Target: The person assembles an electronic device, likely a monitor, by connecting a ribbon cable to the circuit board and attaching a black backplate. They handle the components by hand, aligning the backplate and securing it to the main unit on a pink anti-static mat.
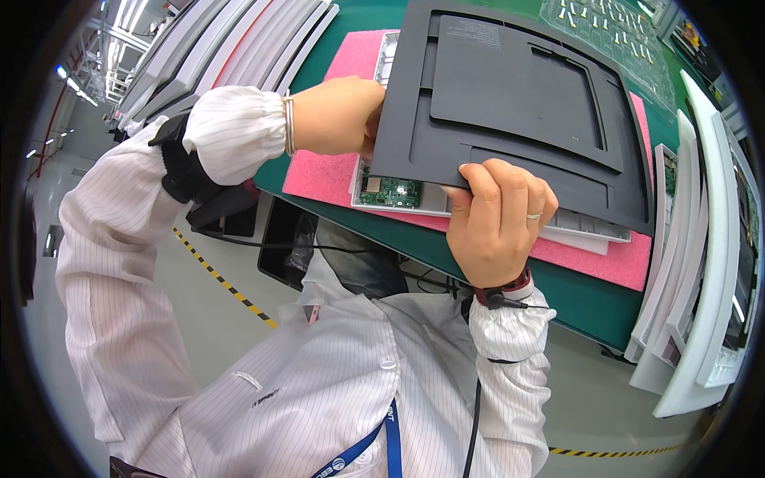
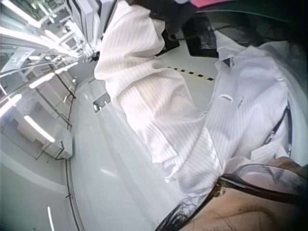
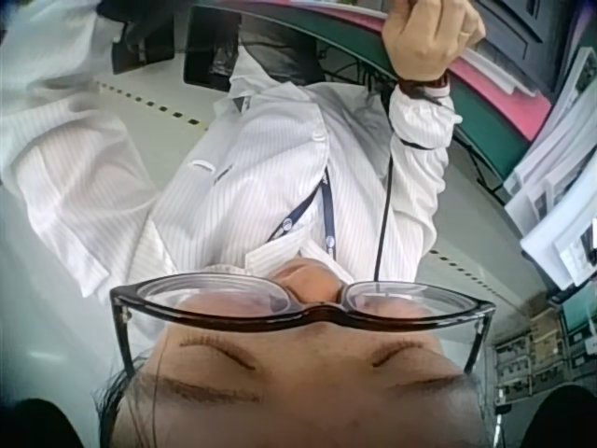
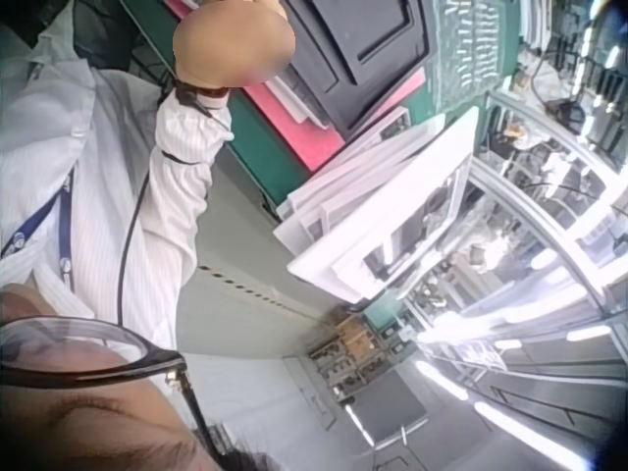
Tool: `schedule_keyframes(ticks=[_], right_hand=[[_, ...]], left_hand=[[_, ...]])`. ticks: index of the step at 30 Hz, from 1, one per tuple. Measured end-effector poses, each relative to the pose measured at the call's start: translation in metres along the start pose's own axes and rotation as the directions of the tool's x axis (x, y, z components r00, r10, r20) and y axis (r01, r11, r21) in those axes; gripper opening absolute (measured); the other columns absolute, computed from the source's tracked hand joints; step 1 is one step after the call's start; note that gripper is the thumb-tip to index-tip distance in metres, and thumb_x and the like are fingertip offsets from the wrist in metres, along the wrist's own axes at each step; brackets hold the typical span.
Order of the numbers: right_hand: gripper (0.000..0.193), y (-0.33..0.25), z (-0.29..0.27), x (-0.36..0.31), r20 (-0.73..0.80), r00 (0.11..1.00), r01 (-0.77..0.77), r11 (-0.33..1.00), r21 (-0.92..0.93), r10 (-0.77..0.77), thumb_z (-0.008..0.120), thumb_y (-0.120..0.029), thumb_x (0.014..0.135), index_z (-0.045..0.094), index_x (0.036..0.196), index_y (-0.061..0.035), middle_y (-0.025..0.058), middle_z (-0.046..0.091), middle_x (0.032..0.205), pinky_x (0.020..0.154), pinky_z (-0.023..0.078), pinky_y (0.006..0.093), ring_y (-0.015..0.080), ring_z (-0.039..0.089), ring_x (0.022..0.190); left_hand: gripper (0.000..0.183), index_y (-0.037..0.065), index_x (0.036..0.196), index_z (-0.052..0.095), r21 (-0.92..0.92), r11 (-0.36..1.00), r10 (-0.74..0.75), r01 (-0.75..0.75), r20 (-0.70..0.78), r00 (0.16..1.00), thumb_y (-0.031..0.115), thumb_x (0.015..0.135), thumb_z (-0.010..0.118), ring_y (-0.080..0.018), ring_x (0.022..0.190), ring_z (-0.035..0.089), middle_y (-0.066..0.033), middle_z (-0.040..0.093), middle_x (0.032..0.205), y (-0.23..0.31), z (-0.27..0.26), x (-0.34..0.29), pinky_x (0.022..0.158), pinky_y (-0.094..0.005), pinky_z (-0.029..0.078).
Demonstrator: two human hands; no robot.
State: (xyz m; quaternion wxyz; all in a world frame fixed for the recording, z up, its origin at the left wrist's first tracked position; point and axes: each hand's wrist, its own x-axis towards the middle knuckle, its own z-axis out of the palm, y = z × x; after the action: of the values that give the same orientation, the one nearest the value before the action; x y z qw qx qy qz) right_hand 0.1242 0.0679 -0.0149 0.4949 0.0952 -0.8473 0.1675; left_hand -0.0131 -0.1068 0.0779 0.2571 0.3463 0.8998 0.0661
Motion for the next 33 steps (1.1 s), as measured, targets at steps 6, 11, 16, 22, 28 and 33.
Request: schedule_keyframes(ticks=[6,11,16,22,28,33], right_hand=[[0.020,-0.001,-0.001,0.000,0.016,1.000,-0.004,1.000,0.016,0.004,0.068,-0.025,0.086,0.063,0.095,-0.0072,0.0034,0.059,0.092,0.082,0.038,0.0370,0.0215,0.056,0.086],[0.020,-0.001,0.001,0.001,0.024,1.000,-0.003,1.000,-0.005,0.003,0.068,-0.024,0.086,0.063,0.095,-0.0069,0.0034,0.059,0.092,0.082,0.038,0.0372,0.0217,0.056,0.086],[0.021,-0.002,-0.001,0.000,0.043,0.999,-0.007,1.000,0.005,0.006,0.068,-0.024,0.086,0.063,0.095,-0.0067,0.0036,0.059,0.092,0.082,0.038,0.0374,0.0219,0.056,0.086],[0.020,-0.005,0.000,0.002,0.086,0.996,-0.034,0.999,-0.022,0.036,0.069,-0.024,0.085,0.063,0.095,-0.0072,0.0033,0.060,0.093,0.083,0.037,0.0371,0.0218,0.056,0.087],[0.021,-0.005,-0.002,0.001,0.122,0.990,-0.063,0.998,-0.017,0.065,0.071,-0.022,0.082,0.064,0.095,-0.0078,0.0028,0.060,0.093,0.083,0.036,0.0363,0.0218,0.055,0.088],[0.022,-0.002,-0.002,0.001,0.139,0.988,-0.059,0.998,-0.014,0.060,0.073,-0.019,0.079,0.064,0.096,-0.0078,0.0027,0.060,0.093,0.083,0.035,0.0363,0.0215,0.055,0.088]], left_hand=[[0.013,0.005,0.077,0.066,-0.113,0.993,0.031,-0.035,-0.034,0.999,0.001,0.066,0.072,-0.0245,0.077,0.067,-0.0075,0.069,0.077,-0.001,0.003,-0.008,0.069,-0.0362,0.051],[0.016,0.004,0.082,0.065,-0.157,0.988,-0.014,-0.004,-0.115,0.993,0.001,0.068,0.071,-0.0238,0.078,0.068,-0.0099,0.069,0.079,0.001,0.007,-0.015,0.069,-0.0352,0.052],[0.020,0.002,0.085,0.062,-0.213,0.971,0.089,-0.112,-0.115,0.989,0.001,0.067,0.070,-0.0251,0.075,0.067,-0.0109,0.068,0.077,-0.009,0.018,-0.013,0.068,-0.0346,0.051],[0.021,0.001,0.082,0.060,-0.242,0.959,0.151,-0.147,0.000,0.989,0.003,0.065,0.071,-0.0255,0.071,0.064,-0.0101,0.065,0.074,-0.011,0.007,-0.004,0.065,-0.0352,0.050],[0.025,0.002,0.084,0.062,-0.220,0.968,0.141,-0.119,0.088,0.986,0.006,0.063,0.073,-0.0250,0.073,0.064,-0.0089,0.066,0.077,-0.011,0.003,-0.002,0.066,-0.0363,0.050],[0.027,0.003,0.085,0.064,-0.176,0.978,0.132,-0.111,0.115,0.985,0.009,0.062,0.076,-0.0255,0.075,0.066,-0.0085,0.066,0.077,-0.008,-0.001,0.000,0.068,-0.0361,0.051]])
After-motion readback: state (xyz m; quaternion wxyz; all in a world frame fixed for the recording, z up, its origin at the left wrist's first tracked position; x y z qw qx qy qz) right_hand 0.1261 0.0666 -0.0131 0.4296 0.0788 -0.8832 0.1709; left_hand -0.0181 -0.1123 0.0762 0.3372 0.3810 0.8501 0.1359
